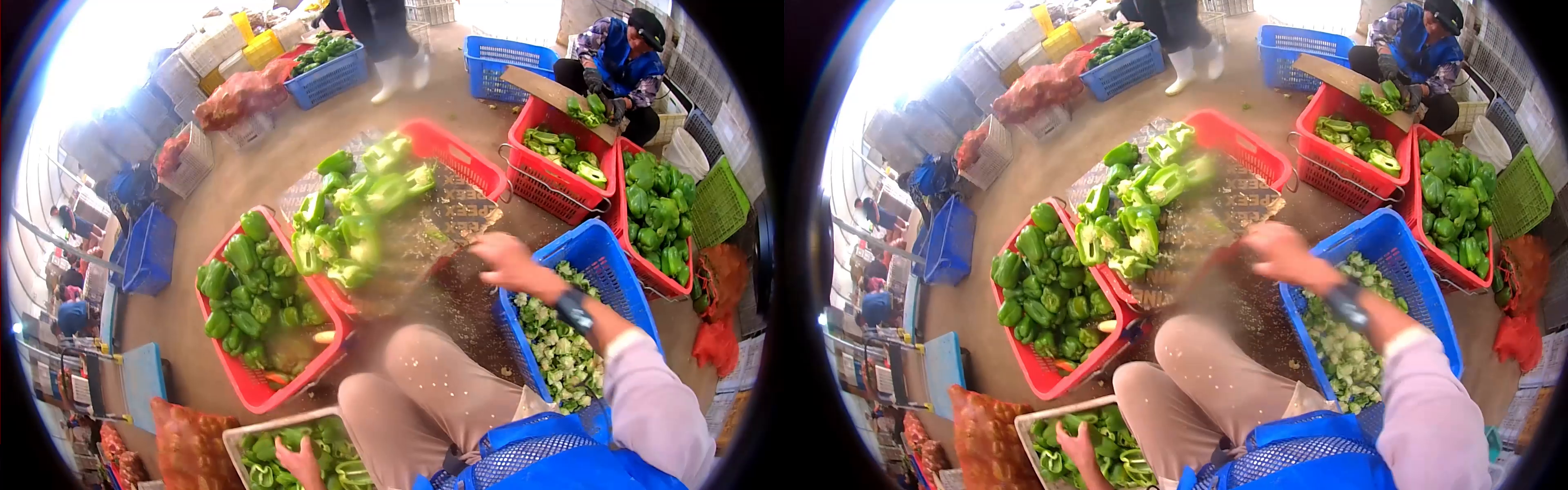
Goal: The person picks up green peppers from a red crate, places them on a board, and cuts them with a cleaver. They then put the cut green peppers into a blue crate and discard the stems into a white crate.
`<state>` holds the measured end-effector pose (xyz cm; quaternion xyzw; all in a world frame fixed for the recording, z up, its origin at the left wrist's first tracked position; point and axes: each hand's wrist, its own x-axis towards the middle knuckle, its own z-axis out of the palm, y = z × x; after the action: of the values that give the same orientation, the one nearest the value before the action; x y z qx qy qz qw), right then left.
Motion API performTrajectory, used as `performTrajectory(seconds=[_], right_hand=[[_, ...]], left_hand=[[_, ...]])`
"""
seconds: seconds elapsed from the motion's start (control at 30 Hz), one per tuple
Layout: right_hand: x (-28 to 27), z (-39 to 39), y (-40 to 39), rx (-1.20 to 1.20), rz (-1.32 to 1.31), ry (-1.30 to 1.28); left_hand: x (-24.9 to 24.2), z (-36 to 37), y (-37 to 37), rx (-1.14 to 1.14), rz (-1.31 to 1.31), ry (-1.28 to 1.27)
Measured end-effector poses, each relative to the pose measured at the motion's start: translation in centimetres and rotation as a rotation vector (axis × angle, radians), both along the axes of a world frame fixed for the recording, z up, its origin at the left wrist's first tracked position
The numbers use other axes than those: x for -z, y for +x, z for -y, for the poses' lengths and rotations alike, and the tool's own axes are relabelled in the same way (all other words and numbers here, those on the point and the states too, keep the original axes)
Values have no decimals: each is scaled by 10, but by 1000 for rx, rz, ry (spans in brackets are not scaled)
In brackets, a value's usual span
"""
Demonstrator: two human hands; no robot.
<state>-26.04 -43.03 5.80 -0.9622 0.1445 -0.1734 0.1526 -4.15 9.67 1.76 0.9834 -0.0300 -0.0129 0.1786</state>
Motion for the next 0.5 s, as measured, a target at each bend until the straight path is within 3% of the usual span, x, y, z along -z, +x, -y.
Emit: performTrajectory(seconds=[0.03,0.07,0.13,0.23,0.33,0.37,0.5], right_hand=[[2,-3,50,-83,-19,-27],[9,-10,100,-167,128,-204],[33,-22,183,-245,254,-399],[94,-22,249,-287,73,-663],[87,-26,248,-235,-71,-537],[68,-24,239,-226,-150,-328],[21,-26,166,-40,271,1136]], left_hand=[[-6,8,4,-26,-46,-217],[-6,21,3,62,50,-369],[-29,67,6,90,-205,-730],[-27,130,17,241,-278,-878],[-27,185,28,339,-409,-1000],[-39,204,27,348,-461,-1008],[-49,261,22,423,-543,-1128]])
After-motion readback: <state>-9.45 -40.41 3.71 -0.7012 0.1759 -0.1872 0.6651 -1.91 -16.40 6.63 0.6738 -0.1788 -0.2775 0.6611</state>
